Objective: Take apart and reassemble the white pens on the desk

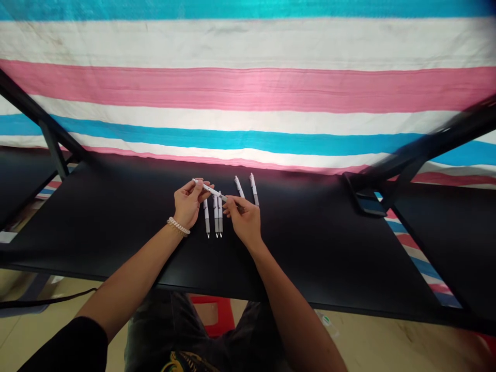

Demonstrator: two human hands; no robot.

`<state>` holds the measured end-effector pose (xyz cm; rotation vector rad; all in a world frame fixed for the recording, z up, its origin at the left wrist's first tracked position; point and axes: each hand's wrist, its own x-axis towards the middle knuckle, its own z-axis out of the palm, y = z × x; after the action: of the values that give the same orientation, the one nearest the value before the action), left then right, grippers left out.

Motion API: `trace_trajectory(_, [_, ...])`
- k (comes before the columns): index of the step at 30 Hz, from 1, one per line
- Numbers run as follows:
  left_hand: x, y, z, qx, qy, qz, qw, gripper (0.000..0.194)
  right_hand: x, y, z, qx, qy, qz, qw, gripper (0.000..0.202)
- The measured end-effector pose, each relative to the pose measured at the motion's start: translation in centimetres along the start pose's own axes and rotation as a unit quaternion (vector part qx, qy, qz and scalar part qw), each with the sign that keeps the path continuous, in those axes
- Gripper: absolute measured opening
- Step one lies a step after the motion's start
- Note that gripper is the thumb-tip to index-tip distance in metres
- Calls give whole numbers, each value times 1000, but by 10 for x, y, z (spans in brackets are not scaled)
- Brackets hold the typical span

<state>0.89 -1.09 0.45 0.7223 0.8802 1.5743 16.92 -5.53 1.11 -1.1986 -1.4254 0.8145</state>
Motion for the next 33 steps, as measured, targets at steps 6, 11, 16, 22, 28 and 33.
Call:
trace_trajectory(6, [-1, 1, 0, 0, -2, -10, 1000, 33, 0, -1, 1, -37, 6, -39, 999, 43])
trace_trajectory(11, [-2, -1, 2, 20, -5, -27, 999, 31, -2, 2, 3, -126, -64, -34, 989, 32])
trace_trajectory(16, [8, 2, -6, -25, 55, -27, 998, 20, -3, 0, -1, -175, -36, -67, 982, 32])
trace_trajectory(22, [17, 14, -11, -133, 97, -102, 981, 6, -2, -3, -2, -101, 11, -109, 989, 29])
trace_trajectory(28, [12, 16, -4, -148, 72, -140, 976, 9, -5, -5, 2, -72, 6, -142, 987, 27])
trace_trajectory(33, [9, 11, -5, -104, 54, -118, 986, 8, -7, -2, 3, -118, 2, -151, 981, 29])
